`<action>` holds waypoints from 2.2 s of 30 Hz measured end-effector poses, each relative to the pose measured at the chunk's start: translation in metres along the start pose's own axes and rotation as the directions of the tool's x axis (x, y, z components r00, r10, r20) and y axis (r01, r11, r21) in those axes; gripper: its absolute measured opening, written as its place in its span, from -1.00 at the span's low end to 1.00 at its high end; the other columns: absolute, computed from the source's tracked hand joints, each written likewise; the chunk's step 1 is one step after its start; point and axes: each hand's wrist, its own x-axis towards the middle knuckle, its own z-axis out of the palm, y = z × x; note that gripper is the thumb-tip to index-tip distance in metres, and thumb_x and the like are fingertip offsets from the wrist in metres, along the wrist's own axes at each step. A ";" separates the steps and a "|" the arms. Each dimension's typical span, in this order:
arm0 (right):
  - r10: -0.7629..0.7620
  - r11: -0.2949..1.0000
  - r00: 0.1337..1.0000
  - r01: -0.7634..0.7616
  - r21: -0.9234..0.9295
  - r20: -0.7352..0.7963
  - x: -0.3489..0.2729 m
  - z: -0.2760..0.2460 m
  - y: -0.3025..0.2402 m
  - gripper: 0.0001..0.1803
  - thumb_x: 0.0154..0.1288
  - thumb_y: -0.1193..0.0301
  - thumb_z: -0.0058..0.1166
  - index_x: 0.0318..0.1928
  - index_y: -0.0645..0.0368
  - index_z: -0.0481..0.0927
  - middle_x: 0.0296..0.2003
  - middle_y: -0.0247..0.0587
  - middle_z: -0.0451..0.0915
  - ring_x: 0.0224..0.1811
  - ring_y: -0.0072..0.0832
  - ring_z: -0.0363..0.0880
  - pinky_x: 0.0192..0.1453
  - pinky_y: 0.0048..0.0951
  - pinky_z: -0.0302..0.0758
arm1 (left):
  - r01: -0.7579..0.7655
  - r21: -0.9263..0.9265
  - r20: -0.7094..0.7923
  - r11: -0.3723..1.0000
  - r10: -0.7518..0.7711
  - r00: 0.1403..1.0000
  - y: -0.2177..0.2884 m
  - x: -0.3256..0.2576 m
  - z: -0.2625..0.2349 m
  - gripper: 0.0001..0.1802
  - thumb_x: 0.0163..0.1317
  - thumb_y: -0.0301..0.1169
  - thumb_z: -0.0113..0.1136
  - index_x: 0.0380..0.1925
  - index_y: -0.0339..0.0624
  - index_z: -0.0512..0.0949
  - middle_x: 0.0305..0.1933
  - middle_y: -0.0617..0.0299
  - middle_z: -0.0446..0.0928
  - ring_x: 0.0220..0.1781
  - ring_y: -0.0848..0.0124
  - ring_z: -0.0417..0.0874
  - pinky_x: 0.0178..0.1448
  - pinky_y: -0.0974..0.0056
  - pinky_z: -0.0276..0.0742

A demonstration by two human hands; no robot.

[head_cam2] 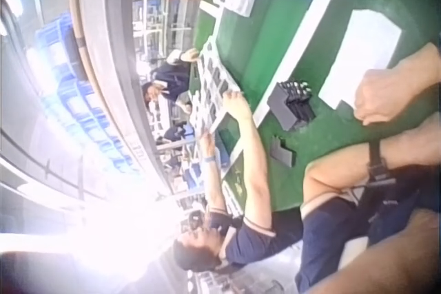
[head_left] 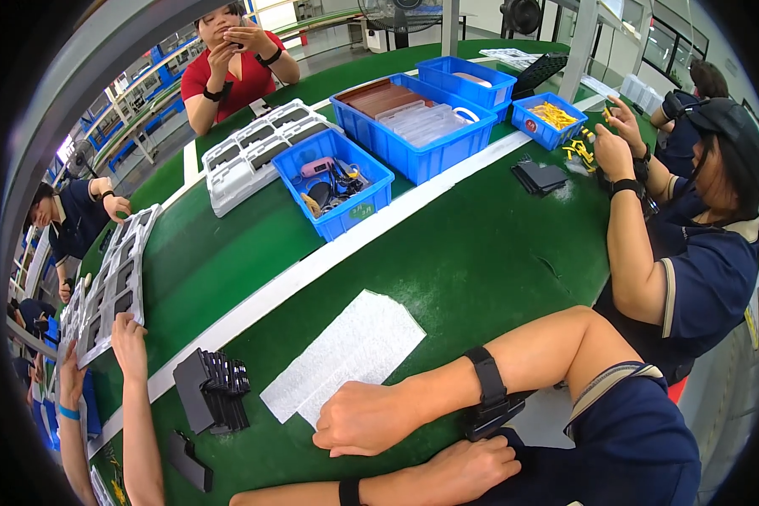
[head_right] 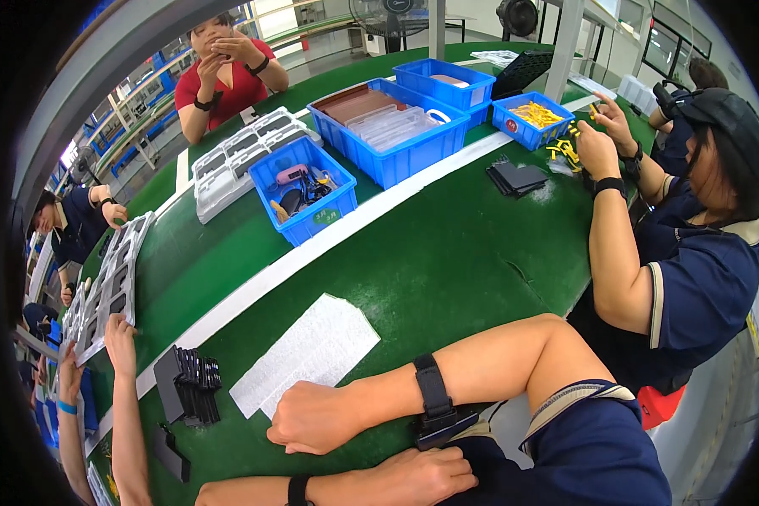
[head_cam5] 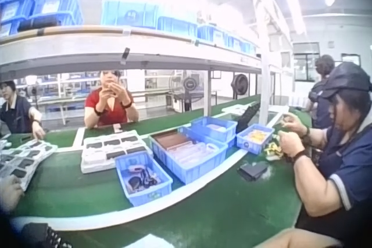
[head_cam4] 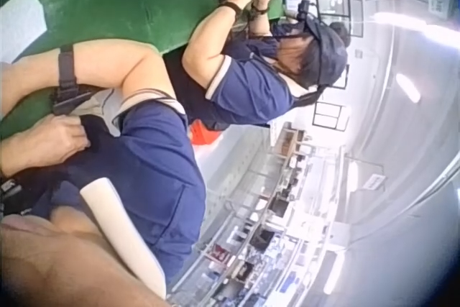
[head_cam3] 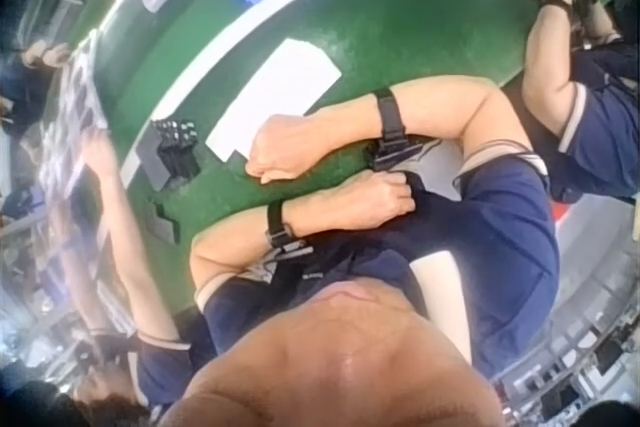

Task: Assembling small black plastic components at a factory assembly line table.

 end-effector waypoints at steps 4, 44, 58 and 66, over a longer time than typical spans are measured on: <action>0.004 1.000 1.000 -0.004 0.016 -0.001 0.000 0.002 0.003 -0.77 0.14 0.34 0.14 -0.51 0.20 0.43 -0.61 -0.24 0.46 -0.44 -0.25 0.52 -0.47 -0.23 0.44 | -0.002 0.003 0.004 1.000 0.002 1.000 -0.002 0.000 -0.001 -0.92 0.01 -0.44 0.08 -0.57 -0.18 0.51 -0.50 0.24 0.45 -0.30 0.32 0.49 -0.36 0.30 0.51; -0.020 1.000 0.999 0.020 0.009 -0.027 0.000 0.000 0.002 -0.77 0.13 0.36 0.15 -0.53 0.20 0.43 -0.60 -0.23 0.46 -0.43 -0.26 0.53 -0.47 -0.24 0.45 | -0.001 -0.013 0.025 1.000 0.001 1.000 -0.001 0.000 -0.003 -0.91 0.02 -0.44 0.06 -0.54 -0.20 0.51 -0.47 0.21 0.46 -0.27 0.30 0.50 -0.33 0.28 0.53; 0.011 1.000 1.000 -0.011 0.017 0.007 0.001 -0.003 0.000 -0.77 0.14 0.36 0.14 -0.53 0.21 0.44 -0.61 -0.22 0.46 -0.43 -0.23 0.53 -0.47 -0.21 0.44 | 0.009 -0.019 0.023 1.000 -0.008 1.000 -0.002 -0.001 -0.001 -0.92 0.03 -0.44 0.07 -0.54 -0.20 0.51 -0.47 0.21 0.45 -0.28 0.29 0.49 -0.35 0.27 0.51; 0.002 1.000 1.000 -0.002 0.017 -0.006 0.000 -0.001 0.001 -0.77 0.14 0.36 0.15 -0.53 0.21 0.43 -0.62 -0.22 0.46 -0.44 -0.24 0.53 -0.49 -0.22 0.43 | 0.002 -0.017 0.002 1.000 -0.002 1.000 -0.002 -0.001 -0.001 -0.92 0.01 -0.45 0.07 -0.55 -0.19 0.51 -0.48 0.22 0.45 -0.28 0.30 0.49 -0.35 0.29 0.51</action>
